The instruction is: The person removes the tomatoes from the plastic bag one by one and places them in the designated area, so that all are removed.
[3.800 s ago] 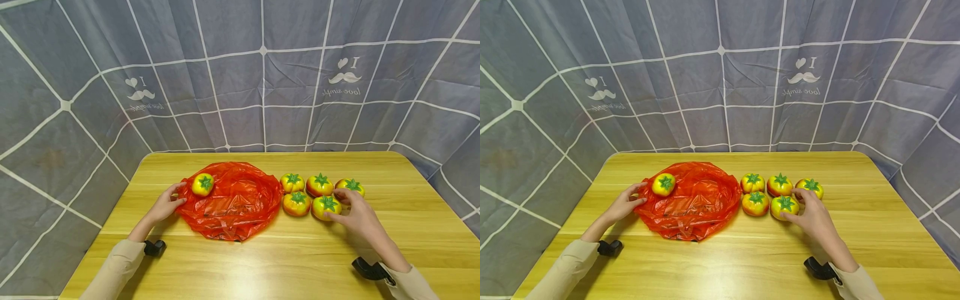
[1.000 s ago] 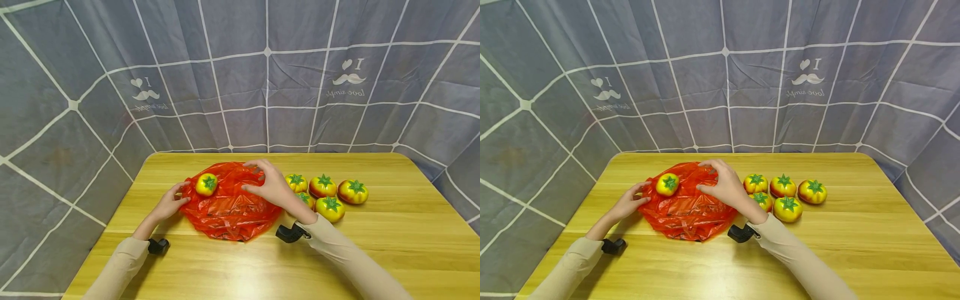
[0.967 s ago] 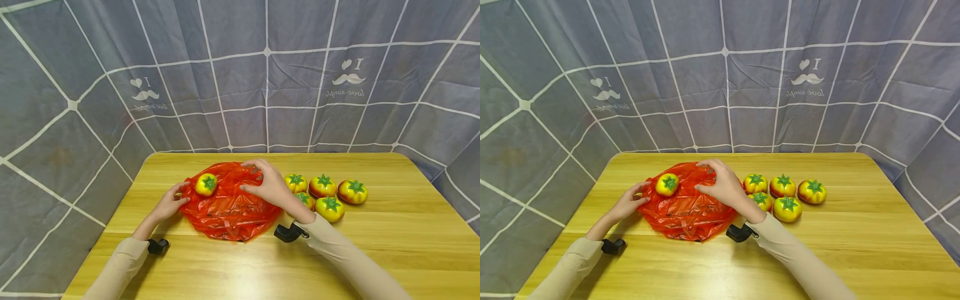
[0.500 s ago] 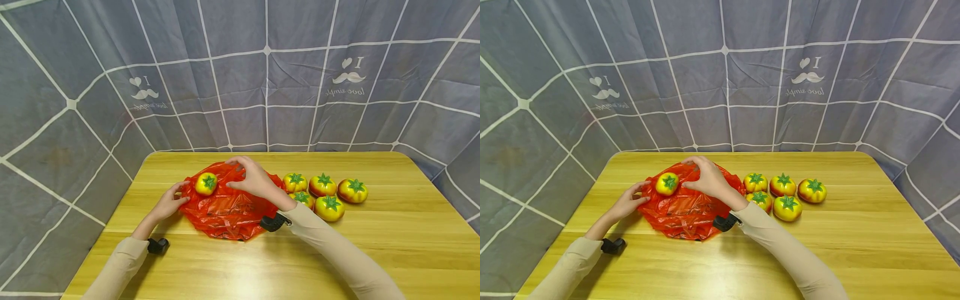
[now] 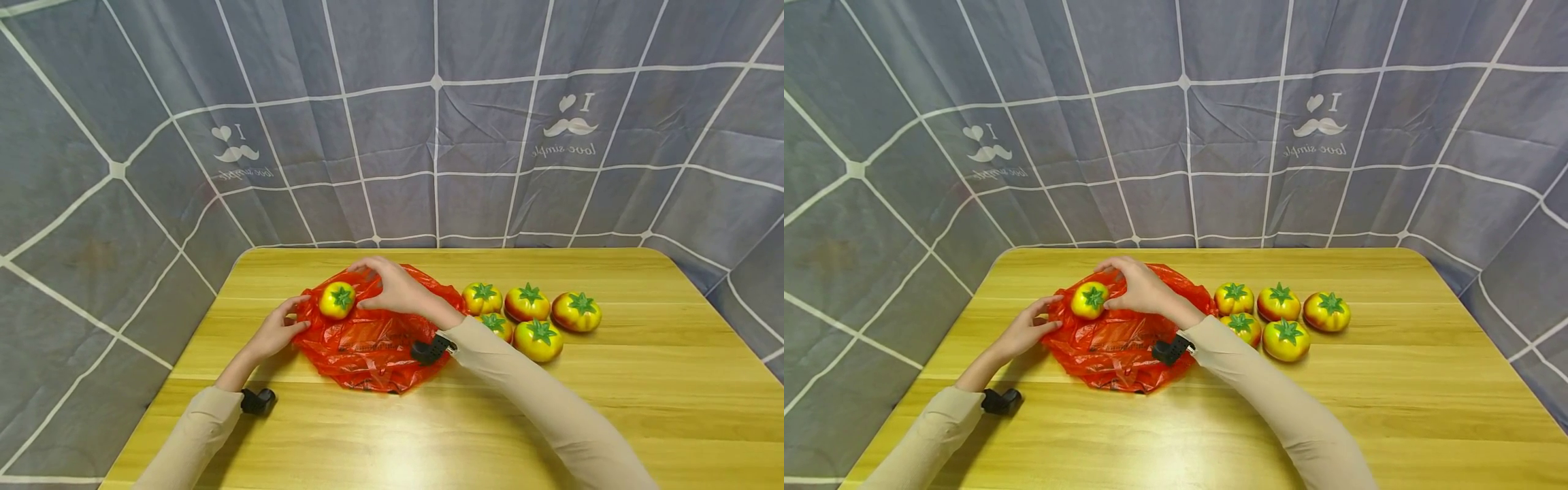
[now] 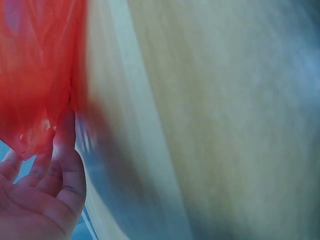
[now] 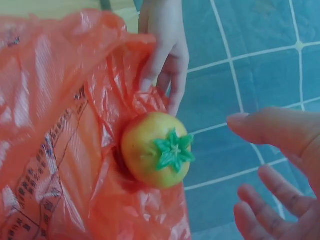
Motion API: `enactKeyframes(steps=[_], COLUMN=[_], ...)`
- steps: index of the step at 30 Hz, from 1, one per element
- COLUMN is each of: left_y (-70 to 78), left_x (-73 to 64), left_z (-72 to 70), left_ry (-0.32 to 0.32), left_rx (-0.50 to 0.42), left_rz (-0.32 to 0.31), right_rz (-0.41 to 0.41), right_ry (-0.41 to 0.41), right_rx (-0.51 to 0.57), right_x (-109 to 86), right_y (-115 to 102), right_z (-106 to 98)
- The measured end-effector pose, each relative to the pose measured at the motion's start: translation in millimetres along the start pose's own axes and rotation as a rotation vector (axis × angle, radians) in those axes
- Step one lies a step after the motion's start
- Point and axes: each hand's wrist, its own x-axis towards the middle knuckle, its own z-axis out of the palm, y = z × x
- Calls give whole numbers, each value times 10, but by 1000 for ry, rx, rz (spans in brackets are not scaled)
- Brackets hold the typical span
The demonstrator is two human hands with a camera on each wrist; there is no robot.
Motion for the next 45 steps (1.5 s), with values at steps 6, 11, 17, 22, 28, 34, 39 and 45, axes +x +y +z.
enactKeyframes(steps=[6, 11, 17, 22, 28, 34, 39, 45], left_y=[-5, -2, 0, -4, -17, -31, -20, -9], left_x=[-3, -3, 6, 4, 5, -2, -7, -13], left_z=[-8, -4, -5, -2, -9, -17, -19, -24], left_ry=[-1, -4, -5, -7, -13, -17, -14, -9], left_rx=[2, 8, 3, 7, 1, -7, 1, 2], left_rz=[-9, -16, -11, -4, -6, 8, 11, -3], right_rz=[-27, -32, -32, -24, -26, -28, -35, -17], right_ry=[-89, -154, -194, -214, -185, -170, -179, -165], right_rx=[-2, -14, -17, -11, 2, -8, -64, -86], right_x=[154, 243, 340, 394, 425, 445, 442, 446], right_y=[79, 140, 234, 305, 346, 354, 374, 393], right_z=[21, 42, 83, 141, 229, 319, 402, 468])
